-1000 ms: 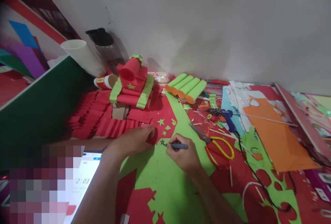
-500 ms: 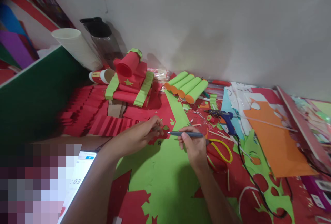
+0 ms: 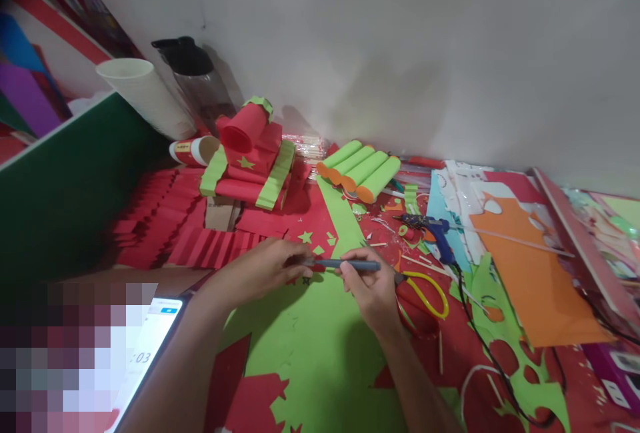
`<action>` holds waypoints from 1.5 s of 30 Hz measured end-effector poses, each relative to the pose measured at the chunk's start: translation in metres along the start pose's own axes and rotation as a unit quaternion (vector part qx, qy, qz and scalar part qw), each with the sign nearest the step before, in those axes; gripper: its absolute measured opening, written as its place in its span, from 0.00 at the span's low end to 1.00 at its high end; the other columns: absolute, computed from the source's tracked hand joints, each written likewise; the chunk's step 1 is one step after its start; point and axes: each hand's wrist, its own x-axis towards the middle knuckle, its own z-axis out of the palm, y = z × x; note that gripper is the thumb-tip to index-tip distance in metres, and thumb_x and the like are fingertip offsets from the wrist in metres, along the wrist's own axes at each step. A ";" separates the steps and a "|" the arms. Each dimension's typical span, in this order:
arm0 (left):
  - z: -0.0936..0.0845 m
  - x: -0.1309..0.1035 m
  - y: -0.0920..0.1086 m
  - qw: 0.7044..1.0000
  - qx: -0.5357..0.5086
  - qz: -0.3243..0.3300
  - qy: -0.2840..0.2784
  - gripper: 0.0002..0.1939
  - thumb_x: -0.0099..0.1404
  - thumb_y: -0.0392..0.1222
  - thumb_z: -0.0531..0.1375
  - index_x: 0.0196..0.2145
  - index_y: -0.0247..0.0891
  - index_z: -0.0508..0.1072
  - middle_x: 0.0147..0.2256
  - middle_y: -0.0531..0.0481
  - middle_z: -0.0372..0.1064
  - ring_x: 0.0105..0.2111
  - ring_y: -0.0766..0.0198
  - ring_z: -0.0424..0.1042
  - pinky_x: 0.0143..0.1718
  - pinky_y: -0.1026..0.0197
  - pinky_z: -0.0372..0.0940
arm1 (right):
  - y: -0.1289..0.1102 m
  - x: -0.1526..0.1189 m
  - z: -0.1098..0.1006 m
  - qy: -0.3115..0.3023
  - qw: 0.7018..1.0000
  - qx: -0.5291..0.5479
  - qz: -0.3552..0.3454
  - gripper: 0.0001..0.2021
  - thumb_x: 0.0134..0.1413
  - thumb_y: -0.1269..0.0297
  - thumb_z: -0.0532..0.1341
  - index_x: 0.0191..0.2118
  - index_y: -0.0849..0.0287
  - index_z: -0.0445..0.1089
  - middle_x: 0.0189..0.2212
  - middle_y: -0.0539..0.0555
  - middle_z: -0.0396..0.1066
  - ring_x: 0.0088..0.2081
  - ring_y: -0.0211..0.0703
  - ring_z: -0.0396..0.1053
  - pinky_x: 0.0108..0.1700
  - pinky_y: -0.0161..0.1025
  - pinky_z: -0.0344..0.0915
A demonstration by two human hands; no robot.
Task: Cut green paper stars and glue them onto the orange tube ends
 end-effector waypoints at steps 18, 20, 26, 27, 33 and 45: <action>0.004 0.005 -0.001 0.996 -0.020 0.085 0.004 0.13 0.69 0.46 0.56 0.39 0.37 0.77 0.35 0.47 0.76 0.32 0.62 0.72 0.33 0.65 0.60 | 0.000 -0.001 0.000 -0.040 0.999 -0.003 -0.027 0.06 0.55 0.61 0.68 0.37 0.56 0.77 0.21 0.47 0.70 0.22 0.33 0.65 0.24 0.31 0.62; 0.003 0.005 -0.005 0.997 -0.032 0.058 0.041 0.12 0.69 0.45 0.56 0.43 0.39 0.76 0.38 0.47 0.77 0.35 0.61 0.73 0.35 0.64 0.62 | -0.006 0.000 -0.006 -0.017 0.998 -0.029 -0.051 0.06 0.56 0.60 0.67 0.37 0.55 0.77 0.21 0.46 0.68 0.21 0.33 0.63 0.24 0.30 0.60; -0.001 -0.003 -0.015 0.997 0.019 -0.016 0.067 0.09 0.65 0.38 0.56 0.41 0.40 0.75 0.40 0.47 0.77 0.38 0.58 0.75 0.37 0.62 0.63 | -0.010 0.008 -0.030 0.097 0.950 -0.256 -0.150 0.08 0.59 0.61 0.63 0.42 0.54 0.76 0.40 0.55 0.76 0.40 0.48 0.73 0.41 0.42 0.70; 0.000 -0.003 -0.015 0.998 0.022 -0.017 0.047 0.09 0.65 0.38 0.56 0.40 0.40 0.76 0.39 0.47 0.77 0.37 0.58 0.75 0.37 0.62 0.63 | -0.008 0.010 -0.032 0.096 0.935 -0.305 -0.155 0.11 0.59 0.62 0.62 0.46 0.55 0.75 0.43 0.57 0.76 0.43 0.50 0.73 0.45 0.46 0.70; 0.002 -0.006 -0.015 0.999 0.044 -0.030 -0.009 0.11 0.60 0.40 0.60 0.41 0.41 0.75 0.37 0.48 0.76 0.36 0.57 0.74 0.33 0.62 0.61 | 0.004 0.011 -0.027 -0.031 0.895 -0.425 -0.133 0.29 0.62 0.71 0.52 0.68 0.51 0.55 0.55 0.60 0.69 0.50 0.52 0.71 0.49 0.50 0.70; 0.010 -0.012 -0.003 0.990 0.125 -0.065 -0.007 0.11 0.55 0.38 0.62 0.38 0.42 0.73 0.38 0.49 0.73 0.36 0.58 0.72 0.29 0.63 0.56 | 0.005 0.000 -0.007 -0.175 0.849 -0.474 -0.158 0.22 0.55 0.58 0.68 0.55 0.54 0.69 0.47 0.57 0.71 0.50 0.53 0.69 0.54 0.51 0.66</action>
